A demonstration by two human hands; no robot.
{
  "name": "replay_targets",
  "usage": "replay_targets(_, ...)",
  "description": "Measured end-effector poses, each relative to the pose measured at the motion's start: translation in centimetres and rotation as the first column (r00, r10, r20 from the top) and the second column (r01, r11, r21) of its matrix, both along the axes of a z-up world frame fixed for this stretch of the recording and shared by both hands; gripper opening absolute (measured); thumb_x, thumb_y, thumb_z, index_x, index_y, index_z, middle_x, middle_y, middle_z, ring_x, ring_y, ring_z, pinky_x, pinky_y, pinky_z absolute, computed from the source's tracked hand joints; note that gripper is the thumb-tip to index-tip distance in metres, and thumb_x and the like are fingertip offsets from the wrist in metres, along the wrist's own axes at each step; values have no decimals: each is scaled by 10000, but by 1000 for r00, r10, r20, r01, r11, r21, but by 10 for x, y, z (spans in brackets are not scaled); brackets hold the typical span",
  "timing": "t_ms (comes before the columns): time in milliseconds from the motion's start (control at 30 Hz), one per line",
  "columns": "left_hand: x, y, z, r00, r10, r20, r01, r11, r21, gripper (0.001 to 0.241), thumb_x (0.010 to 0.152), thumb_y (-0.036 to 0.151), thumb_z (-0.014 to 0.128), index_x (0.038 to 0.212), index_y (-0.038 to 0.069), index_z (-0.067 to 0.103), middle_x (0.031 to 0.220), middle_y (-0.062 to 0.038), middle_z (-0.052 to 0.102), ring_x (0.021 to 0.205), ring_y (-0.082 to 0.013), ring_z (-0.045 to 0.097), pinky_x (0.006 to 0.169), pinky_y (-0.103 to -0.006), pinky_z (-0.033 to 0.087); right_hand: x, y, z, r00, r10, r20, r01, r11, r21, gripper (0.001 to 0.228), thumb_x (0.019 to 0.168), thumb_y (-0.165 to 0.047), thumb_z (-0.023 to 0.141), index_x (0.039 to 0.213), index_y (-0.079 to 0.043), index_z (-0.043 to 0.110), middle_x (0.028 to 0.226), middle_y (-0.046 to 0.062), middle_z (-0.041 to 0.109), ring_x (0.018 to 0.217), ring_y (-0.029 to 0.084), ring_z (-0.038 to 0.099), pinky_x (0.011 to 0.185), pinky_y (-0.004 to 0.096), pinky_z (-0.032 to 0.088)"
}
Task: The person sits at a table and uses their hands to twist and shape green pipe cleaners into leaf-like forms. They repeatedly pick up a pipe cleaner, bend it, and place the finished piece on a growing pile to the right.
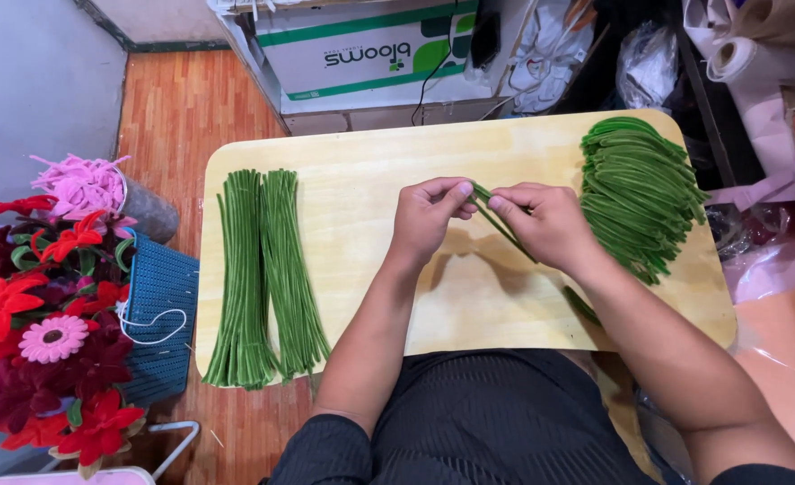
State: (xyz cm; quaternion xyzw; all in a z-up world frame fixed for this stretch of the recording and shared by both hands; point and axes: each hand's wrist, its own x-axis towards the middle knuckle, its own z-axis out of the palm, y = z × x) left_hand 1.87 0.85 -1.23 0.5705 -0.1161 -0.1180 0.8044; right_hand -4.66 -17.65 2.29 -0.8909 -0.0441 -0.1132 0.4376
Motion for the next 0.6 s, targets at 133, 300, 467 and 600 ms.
replay_targets(133,-1,-3,-4,999,6,-40,-7,1000,-28,165,965,70,717,1057,-60,762,826,-227,756,724,-192,753,701,-309,677,-3,10,-5,997,-43,-64,50,993,105,136,980,-224,740,1085,-210,826,875,32,767,833,134,691,757,325,535)
replay_targets(300,-2,-6,-6,999,40,-11,-39,999,14,155,959,71,728,1047,-49,771,827,-232,754,731,-208,760,711,-323,683,-4,12,-3,992,-101,-75,106,991,76,124,970,-220,737,1049,-233,831,846,12,755,798,129,683,749,314,531)
replay_targets(467,-1,-10,-14,999,18,-33,-18,1000,-6,169,961,72,733,1081,-42,766,853,-233,759,753,-209,767,728,-331,690,-11,19,14,986,-127,-103,139,983,117,127,974,-149,716,1047,-161,819,836,68,740,699,177,700,621,301,541)
replay_targets(600,0,-3,-7,980,-157,-119,142,982,-122,300,948,53,750,1225,-50,698,909,-232,755,787,-235,774,754,-337,700,-14,13,0,957,-58,-283,178,890,421,145,1002,-103,637,996,-51,772,560,17,535,463,58,450,390,206,364)
